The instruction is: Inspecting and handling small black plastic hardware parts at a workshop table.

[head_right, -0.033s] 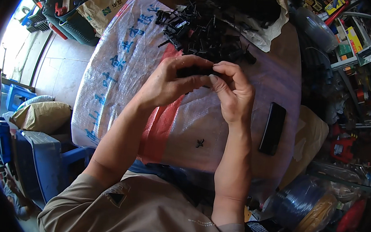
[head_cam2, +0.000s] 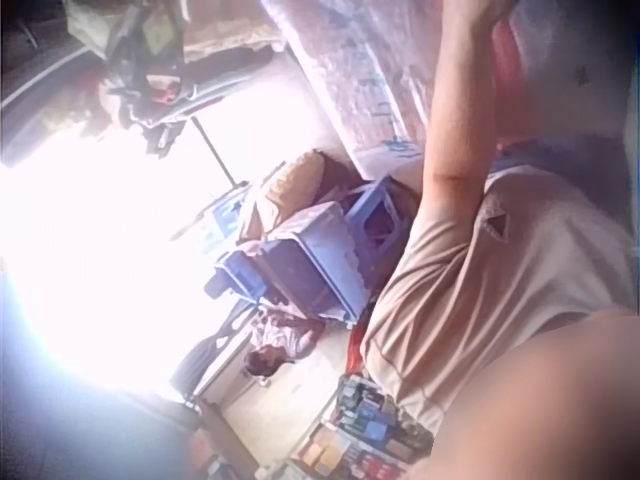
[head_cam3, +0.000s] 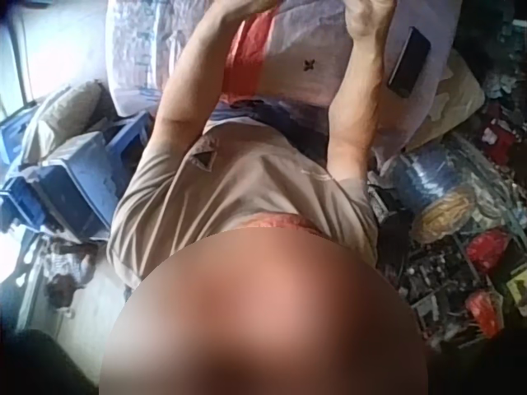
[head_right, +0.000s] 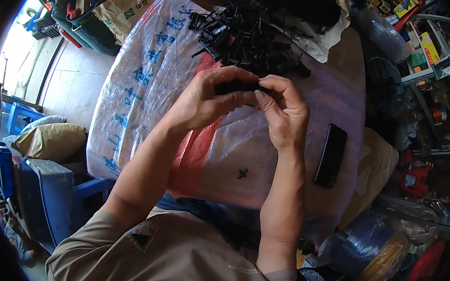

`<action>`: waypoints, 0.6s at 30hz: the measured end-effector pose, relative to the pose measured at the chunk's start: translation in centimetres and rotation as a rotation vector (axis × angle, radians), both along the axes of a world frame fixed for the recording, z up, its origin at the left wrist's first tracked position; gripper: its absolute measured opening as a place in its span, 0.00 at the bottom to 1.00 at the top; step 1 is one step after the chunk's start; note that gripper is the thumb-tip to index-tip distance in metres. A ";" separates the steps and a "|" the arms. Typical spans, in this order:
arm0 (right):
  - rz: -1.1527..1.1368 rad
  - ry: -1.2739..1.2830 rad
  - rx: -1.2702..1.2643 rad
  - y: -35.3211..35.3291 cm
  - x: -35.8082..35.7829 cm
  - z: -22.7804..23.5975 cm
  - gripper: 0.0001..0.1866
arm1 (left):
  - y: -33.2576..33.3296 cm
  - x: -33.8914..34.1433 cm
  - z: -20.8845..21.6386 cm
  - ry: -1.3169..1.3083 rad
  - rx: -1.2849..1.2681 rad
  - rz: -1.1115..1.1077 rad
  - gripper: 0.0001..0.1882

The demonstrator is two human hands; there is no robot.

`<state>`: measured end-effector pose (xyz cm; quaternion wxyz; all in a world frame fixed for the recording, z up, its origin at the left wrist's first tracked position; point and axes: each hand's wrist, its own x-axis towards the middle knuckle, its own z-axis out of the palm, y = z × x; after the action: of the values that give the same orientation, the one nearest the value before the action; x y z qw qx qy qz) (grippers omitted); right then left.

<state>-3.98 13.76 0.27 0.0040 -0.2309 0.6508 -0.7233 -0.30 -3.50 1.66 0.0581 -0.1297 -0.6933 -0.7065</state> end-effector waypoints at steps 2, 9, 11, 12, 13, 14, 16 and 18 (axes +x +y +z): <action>0.023 -0.037 -0.020 0.2 -0.1 -0.2 0.11 | 0.1 0.2 0.1 -0.008 0.050 -0.022 0.14; 0.101 -0.119 -0.045 0.8 0.0 0.4 0.11 | -0.4 0.3 0.7 -0.110 0.076 -0.072 0.10; 0.107 -0.110 -0.035 0.7 -0.1 0.4 0.11 | -0.2 0.1 0.0 -0.086 0.076 -0.053 0.10; 0.112 -0.100 -0.027 0.7 -0.1 0.4 0.11 | -0.2 0.1 -0.3 -0.061 0.075 -0.035 0.09; 0.109 -0.102 -0.024 0.8 0.0 0.5 0.11 | -0.1 0.1 -0.1 -0.063 0.079 -0.038 0.09; 0.110 -0.106 -0.007 0.8 0.0 0.7 0.10 | -0.2 0.2 0.3 -0.102 0.073 -0.042 0.09; 0.113 -0.110 0.009 0.9 0.1 0.7 0.10 | -0.2 0.1 0.3 -0.142 0.066 -0.045 0.09; 0.120 -0.083 0.059 0.9 0.1 0.6 0.10 | -0.1 -0.1 -0.4 -0.117 0.034 -0.024 0.08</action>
<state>-3.85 14.61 0.83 0.0810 -0.2391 0.6562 -0.7112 -0.39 -3.61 1.31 0.0112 -0.0953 -0.6819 -0.7251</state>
